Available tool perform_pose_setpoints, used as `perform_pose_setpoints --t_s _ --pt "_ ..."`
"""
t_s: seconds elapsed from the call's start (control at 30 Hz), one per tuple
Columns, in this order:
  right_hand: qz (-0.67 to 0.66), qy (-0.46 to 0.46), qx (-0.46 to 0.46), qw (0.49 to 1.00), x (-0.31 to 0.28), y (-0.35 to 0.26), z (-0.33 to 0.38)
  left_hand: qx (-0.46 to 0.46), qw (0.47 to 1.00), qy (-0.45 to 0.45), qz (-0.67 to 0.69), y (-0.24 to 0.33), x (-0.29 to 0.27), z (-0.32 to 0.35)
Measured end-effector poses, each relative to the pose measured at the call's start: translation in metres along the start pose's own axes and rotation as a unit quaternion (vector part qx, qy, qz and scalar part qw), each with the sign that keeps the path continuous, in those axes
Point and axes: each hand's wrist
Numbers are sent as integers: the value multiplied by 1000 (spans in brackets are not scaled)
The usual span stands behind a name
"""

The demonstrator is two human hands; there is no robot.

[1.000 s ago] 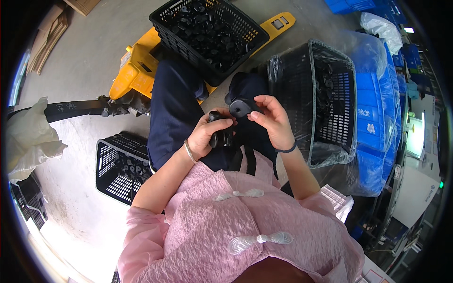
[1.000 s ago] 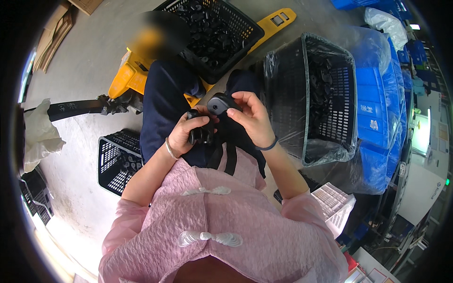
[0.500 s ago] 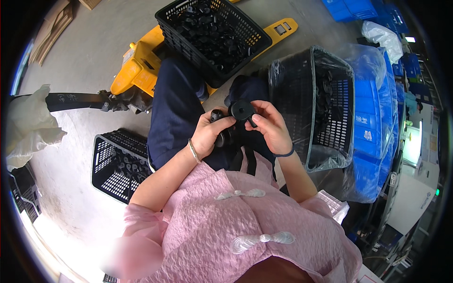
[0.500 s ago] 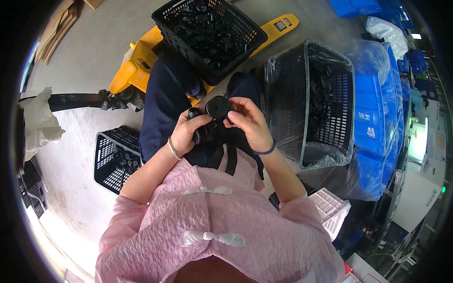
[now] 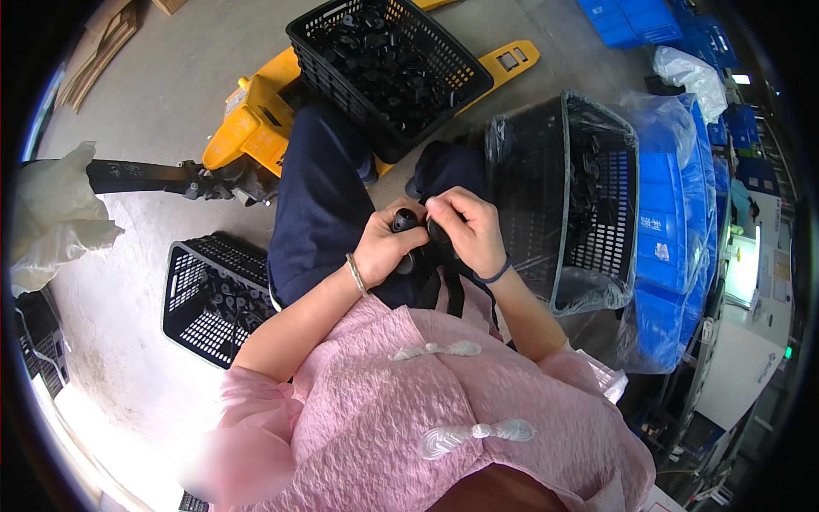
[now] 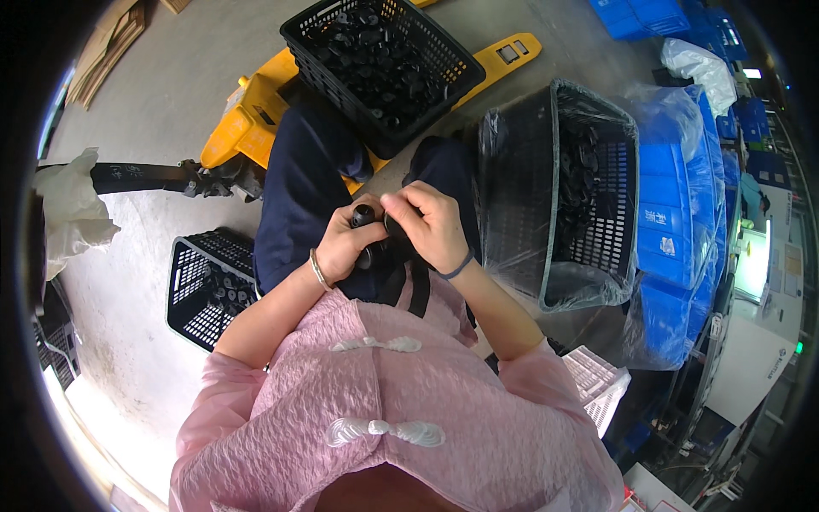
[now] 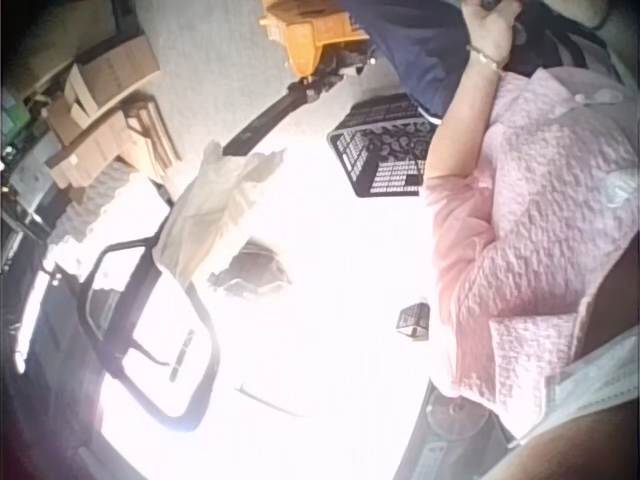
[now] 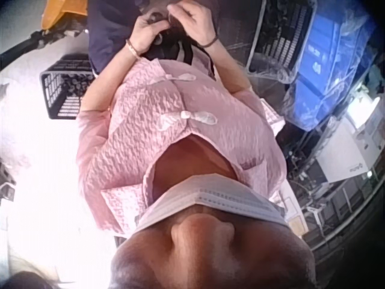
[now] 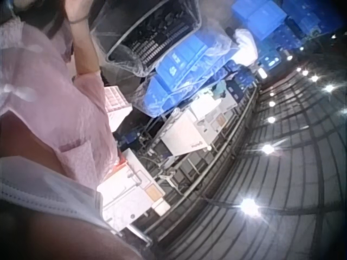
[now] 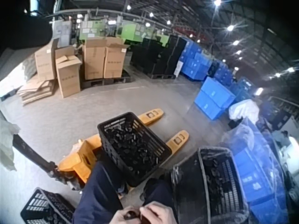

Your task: Inspecting and sorting black plastic components into bins at a manufacturing site.

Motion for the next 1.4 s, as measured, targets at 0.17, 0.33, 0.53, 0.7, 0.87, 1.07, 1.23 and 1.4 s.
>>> perform_pose_setpoints --t_s 0.17,0.33,0.53,0.7,0.87,1.07,1.23,1.4 --pt "-336 34 163 927 -3 13 -4 -47 996 22 76 -3 -1 -3" --pt "97 -22 -26 995 -17 -28 17 -152 967 68 192 -2 -10 -6" --pt "-81 18 93 992 -15 -3 20 -181 960 76 198 15 -2 -4" --pt "-285 14 171 943 -17 1 13 -111 972 8 207 10 -8 -4" --pt "-350 -3 189 918 -24 3 12 -118 971 1 208 10 -9 -4" --pt "-288 19 119 950 -24 -4 11 -136 969 5 206 11 -9 -3" --pt "-272 17 87 958 -26 -8 11 -144 965 3 219 7 -10 -3" --pt "-241 46 53 968 -30 -7 14 -147 961 -25 233 2 -15 -5"
Point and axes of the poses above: each hand's wrist, its own z-axis away from the middle knuckle, its own x-axis out of the palm, y = z × x, and after that the axes turned 3 degrees about x, right-handed
